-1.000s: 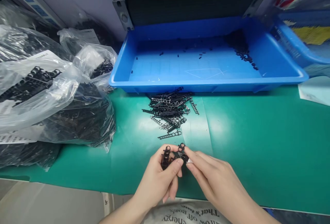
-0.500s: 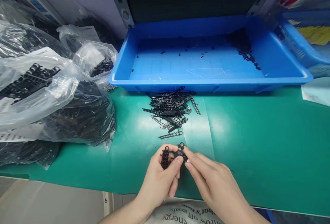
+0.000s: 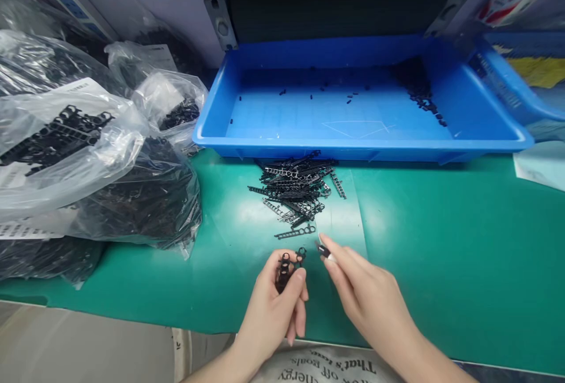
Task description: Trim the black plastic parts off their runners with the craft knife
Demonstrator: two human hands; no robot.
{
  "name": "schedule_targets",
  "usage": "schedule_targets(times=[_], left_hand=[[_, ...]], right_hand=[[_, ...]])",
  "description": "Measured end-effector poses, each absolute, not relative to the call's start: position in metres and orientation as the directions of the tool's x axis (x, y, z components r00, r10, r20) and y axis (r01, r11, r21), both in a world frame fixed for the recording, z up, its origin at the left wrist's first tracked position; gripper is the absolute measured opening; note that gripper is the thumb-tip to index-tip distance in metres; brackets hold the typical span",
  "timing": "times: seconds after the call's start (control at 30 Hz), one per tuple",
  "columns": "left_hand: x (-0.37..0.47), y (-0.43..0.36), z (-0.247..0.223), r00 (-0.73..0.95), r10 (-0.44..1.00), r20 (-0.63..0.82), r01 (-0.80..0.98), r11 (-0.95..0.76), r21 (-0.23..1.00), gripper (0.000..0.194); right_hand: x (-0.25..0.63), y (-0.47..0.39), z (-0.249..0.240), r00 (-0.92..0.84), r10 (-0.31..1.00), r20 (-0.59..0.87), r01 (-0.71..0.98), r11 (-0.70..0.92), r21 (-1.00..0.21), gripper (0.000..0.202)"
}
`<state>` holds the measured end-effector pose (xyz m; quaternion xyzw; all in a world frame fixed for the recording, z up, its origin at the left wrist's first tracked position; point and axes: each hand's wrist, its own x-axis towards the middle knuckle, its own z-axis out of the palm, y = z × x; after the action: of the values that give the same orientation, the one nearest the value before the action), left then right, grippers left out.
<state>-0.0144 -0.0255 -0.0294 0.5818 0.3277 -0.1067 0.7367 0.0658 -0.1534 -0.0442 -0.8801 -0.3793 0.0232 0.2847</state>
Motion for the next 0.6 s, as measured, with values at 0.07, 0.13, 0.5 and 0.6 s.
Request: schedule_targets(times=[0.07, 0.13, 0.5, 0.6], left_hand=[[-0.018, -0.022, -0.030, 0.770, 0.289, -0.569, 0.517, 0.240, 0.822, 0.023], [-0.020, -0.019, -0.030, 0.770, 0.354, -0.531, 0.495, 0.195, 0.847, 0.021], [-0.013, 0.012, -0.017, 0.870, 0.462, -0.171, 0.319, -0.263, 0.910, 0.023], [-0.007, 0.004, -0.021, 0.891, 0.141, -0.432, 0.417, 0.125, 0.900, 0.029]], right_hand=[[0.079, -0.150, -0.045, 0.716, 0.687, 0.127, 0.645, -0.581, -0.496, 0.035], [0.093, -0.143, -0.045, 0.693, 0.720, 0.030, 0.646, -0.602, -0.470, 0.033], [0.117, -0.148, -0.030, 0.472, 0.881, 0.006, 0.673, -0.356, -0.648, 0.011], [0.111, -0.159, -0.027, 0.436, 0.899, 0.044, 0.622, -0.266, -0.737, 0.012]])
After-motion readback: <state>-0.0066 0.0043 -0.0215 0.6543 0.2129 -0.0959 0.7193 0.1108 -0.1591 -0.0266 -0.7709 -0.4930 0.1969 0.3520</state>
